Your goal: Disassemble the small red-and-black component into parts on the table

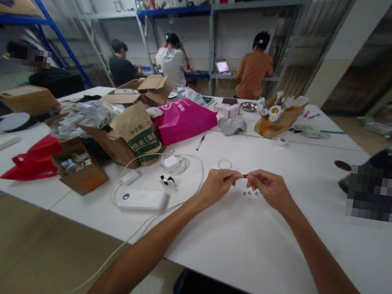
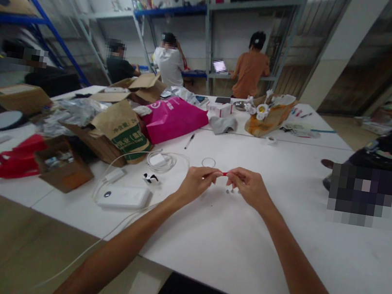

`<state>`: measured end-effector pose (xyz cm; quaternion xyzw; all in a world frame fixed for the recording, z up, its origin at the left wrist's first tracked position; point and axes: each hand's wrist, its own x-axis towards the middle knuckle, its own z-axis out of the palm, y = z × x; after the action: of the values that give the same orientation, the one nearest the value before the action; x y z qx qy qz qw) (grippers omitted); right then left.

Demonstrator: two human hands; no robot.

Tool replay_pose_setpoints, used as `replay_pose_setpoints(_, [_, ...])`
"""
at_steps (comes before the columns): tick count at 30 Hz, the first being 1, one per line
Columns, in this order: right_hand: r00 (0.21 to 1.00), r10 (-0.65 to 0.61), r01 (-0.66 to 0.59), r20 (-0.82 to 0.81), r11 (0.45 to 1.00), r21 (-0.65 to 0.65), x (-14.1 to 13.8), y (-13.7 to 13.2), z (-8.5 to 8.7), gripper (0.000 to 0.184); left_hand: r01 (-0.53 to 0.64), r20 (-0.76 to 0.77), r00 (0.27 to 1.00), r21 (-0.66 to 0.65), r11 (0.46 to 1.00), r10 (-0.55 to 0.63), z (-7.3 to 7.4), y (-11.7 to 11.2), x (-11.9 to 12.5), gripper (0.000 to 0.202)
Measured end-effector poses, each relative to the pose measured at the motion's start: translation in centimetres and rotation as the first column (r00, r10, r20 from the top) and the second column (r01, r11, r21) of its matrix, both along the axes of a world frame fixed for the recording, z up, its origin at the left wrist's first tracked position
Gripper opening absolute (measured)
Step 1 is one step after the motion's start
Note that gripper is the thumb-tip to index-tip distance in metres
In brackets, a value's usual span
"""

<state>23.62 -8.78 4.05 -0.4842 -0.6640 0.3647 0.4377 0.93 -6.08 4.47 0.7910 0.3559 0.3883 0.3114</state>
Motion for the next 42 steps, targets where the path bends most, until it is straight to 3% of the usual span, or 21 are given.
replay_pose_setpoints(4, [0.998, 0.015, -0.015, -0.066, 1.000, -0.001, 0.34, 0.02, -0.30, 0.048, 0.042, 0.108, 0.994, -0.295, 0.955, -0.011, 0.63, 0.04, 0.16, 0.050])
replay_pose_setpoints(7, [0.991, 0.023, -0.025, -0.131, 1.000, -0.014, 0.31, -0.01, -0.02, 0.052, 0.132, 0.162, 0.984, -0.366, 0.921, -0.077, 0.59, 0.26, 0.13, 0.052])
replay_pose_setpoints(10, [0.988, 0.019, -0.024, -0.150, 0.999, -0.028, 0.16, -0.03, 0.39, 0.054, 0.167, 0.194, 0.975, -0.331, 0.929, -0.106, 0.22, 0.40, 0.20, 0.048])
replay_pose_setpoints(19, [0.993, 0.067, -0.075, -0.093, 0.994, -0.083, 0.25, 0.18, 0.22, 0.053, 0.064, 0.087, 0.995, -0.128, 0.990, -0.053, 0.27, 0.04, 0.33, 0.029])
replay_pose_setpoints(27, [0.985, 0.032, -0.041, -0.167, 0.998, -0.054, 0.27, 0.31, 0.02, 0.055, 0.042, 0.055, 0.998, -0.141, 0.989, -0.034, 0.04, 0.17, 0.35, 0.033])
replay_pose_setpoints(35, [0.994, 0.039, -0.047, -0.104, 0.996, -0.079, 0.27, 0.17, 0.53, 0.055, 0.033, 0.037, 0.999, -0.093, 0.995, -0.030, 0.23, 0.16, 0.36, 0.030])
replay_pose_setpoints(42, [0.992, 0.017, -0.019, -0.124, 1.000, -0.022, 0.44, 0.21, 0.57, 0.051, 0.052, 0.020, 0.999, -0.122, 0.991, -0.050, 0.41, -0.04, 0.35, 0.032])
